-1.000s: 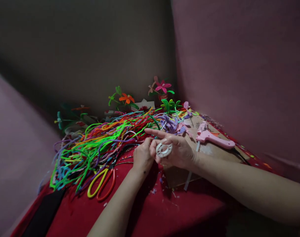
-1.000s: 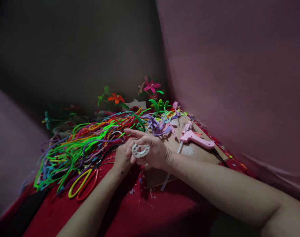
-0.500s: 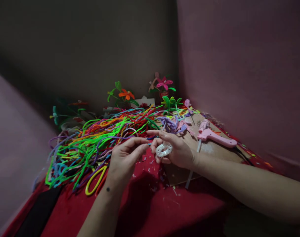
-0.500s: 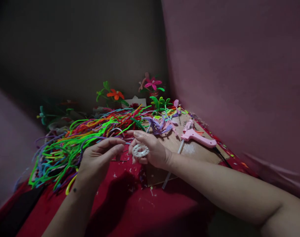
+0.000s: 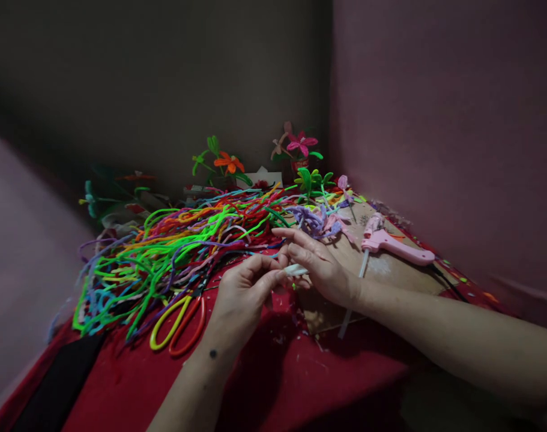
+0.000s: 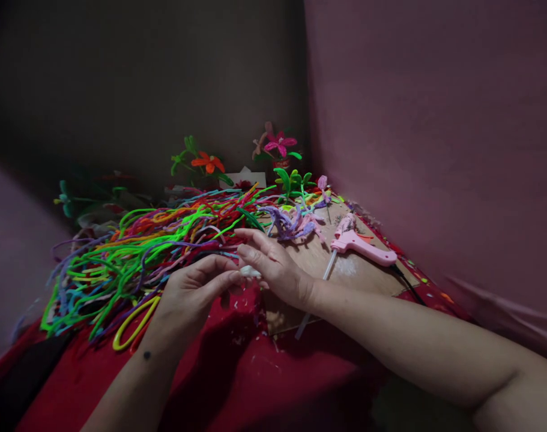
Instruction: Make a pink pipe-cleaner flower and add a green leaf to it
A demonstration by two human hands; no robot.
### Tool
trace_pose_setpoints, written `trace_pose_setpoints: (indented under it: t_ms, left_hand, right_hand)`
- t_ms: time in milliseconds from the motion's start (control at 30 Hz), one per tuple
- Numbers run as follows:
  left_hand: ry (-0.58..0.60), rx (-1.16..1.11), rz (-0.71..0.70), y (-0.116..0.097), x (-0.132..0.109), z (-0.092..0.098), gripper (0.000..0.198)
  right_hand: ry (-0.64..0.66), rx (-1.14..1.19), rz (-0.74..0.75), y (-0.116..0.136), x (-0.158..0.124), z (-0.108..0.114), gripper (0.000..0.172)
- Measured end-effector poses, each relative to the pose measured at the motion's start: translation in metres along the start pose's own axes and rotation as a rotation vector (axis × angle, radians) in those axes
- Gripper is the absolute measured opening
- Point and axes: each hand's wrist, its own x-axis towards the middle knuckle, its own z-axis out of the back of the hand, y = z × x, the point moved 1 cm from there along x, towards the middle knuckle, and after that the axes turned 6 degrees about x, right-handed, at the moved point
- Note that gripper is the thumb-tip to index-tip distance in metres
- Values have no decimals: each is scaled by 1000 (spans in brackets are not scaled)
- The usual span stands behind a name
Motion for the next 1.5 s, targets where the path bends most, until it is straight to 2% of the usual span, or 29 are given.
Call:
trace_pose_setpoints:
  t_ms: [267, 367, 433, 500, 567, 667, 833, 1000, 1100, 1200, 1367, 1500]
  left_hand:
    - [94, -17, 6, -3, -5, -2, 15]
    - [51, -12, -52, -3, -5, 2, 10]
    - [-14, 73, -166, -4, -4, 4, 7]
    - [-52, 204, -318, -5, -4, 5, 13]
    - [-60, 337, -458, -5, -4, 5, 13]
    - [-65, 450, -597, -2, -6, 5, 16]
    - [-40, 447, -682, 6, -7, 4, 16]
    - [15, 443, -746, 9, -6, 3, 16]
    - [32, 521, -744, 7, -6, 1, 15]
    - [-3, 567, -678, 5, -7, -2, 12]
    - [16, 319, -379, 3, -5, -1, 15]
    - [60, 207, -342, -1, -6, 3, 15]
  right_hand:
    - [-7, 3, 14, 2, -1, 0, 42]
    - [-14, 109, -24, 3, 1, 0, 39]
    - [-33, 199, -116, 4, 3, 0, 37]
    - [-32, 288, -262, 4, 5, 0, 34]
    - [-4, 365, -412, 3, 6, 1, 32]
    - [70, 436, -559, -1, 6, 2, 32]
    - [200, 502, -715, -9, 6, 6, 34]
    - [199, 493, -843, -14, 5, 10, 34]
    - [218, 507, -857, -19, 4, 11, 36]
    - [242, 495, -848, -22, 3, 10, 35]
    - [246, 575, -829, -16, 5, 7, 33]
    - [277, 629, -823, -9, 7, 9, 34]
